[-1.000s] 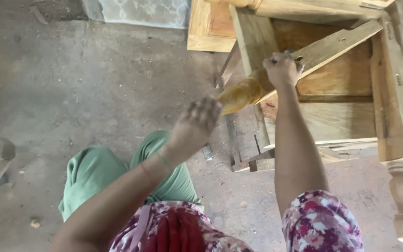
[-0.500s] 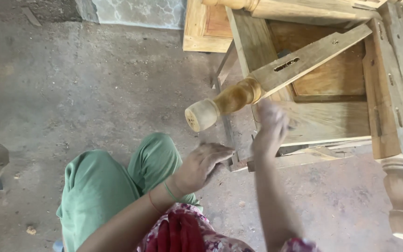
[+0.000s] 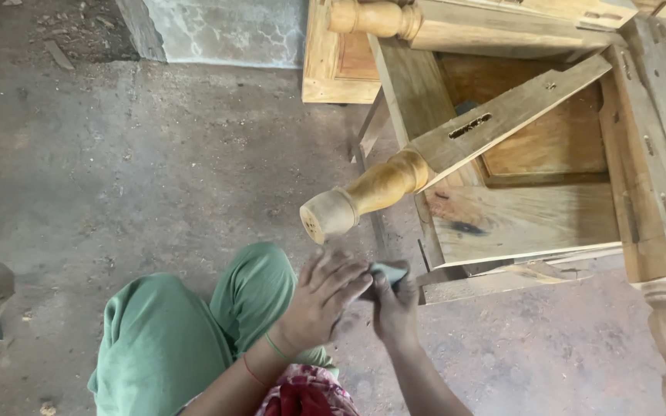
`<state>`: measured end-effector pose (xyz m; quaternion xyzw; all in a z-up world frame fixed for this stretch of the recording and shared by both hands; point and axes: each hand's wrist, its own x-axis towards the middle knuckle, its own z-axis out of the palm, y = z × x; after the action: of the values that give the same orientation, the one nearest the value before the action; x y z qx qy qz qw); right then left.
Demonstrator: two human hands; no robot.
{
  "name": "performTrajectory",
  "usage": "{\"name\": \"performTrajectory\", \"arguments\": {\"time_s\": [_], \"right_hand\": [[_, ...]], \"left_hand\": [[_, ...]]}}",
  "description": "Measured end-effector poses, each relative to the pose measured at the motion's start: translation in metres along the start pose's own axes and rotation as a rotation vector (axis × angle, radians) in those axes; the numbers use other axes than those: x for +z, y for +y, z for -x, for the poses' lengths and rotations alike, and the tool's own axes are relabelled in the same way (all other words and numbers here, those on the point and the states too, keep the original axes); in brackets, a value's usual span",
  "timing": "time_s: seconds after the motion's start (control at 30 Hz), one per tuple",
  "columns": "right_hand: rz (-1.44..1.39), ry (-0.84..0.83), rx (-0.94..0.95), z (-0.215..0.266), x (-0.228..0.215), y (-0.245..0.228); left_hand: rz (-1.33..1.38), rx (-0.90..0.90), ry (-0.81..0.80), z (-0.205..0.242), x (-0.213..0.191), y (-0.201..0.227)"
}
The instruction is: The person sands wooden furniture legs with sandpaper to smooth the surface.
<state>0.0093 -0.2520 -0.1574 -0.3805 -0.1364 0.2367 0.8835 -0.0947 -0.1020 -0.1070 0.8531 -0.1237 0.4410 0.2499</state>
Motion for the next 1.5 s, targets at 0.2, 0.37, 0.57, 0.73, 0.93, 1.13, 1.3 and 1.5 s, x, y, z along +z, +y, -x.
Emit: {"name": "performTrajectory", "arguments": {"time_s": [0.2, 0.37, 0.57, 0.73, 0.93, 1.13, 1.3, 1.5], "right_hand": [[0.683, 0.056, -0.332, -0.029, 0.046, -0.036], [1.203, 0.047, -0.578, -0.061, 0.07, -0.046], [1.601, -0.005, -0.782, -0.091, 0.12, -0.06], [1.541, -0.199, -0.815, -0.081, 0.101, -0.065], [1.525, -0.174, -0.854, -0.069, 0.091, -0.061], [1.556, -0.243, -0.903, -0.103, 0.112, -0.057], [1.447, -0.232, -0.959, -0.074, 0.073, -0.048], [1.607, -0.25, -0.84, -0.115, 0.117, -0.064]], "left_hand": [[-0.331, -0.091, -0.059, -0.041, -0.018, -0.033], [0.191, -0.591, -0.021, -0.066, -0.026, -0.039], [0.157, -0.587, 0.039, -0.061, -0.023, -0.037], [0.243, -0.658, 0.058, -0.055, -0.022, -0.056], [0.232, -0.651, 0.067, -0.053, -0.015, -0.056], [0.231, -0.692, 0.048, -0.054, -0.019, -0.054], [0.249, -0.675, 0.056, -0.055, -0.02, -0.052], [0.243, -0.761, 0.005, -0.058, -0.016, -0.05]]}}
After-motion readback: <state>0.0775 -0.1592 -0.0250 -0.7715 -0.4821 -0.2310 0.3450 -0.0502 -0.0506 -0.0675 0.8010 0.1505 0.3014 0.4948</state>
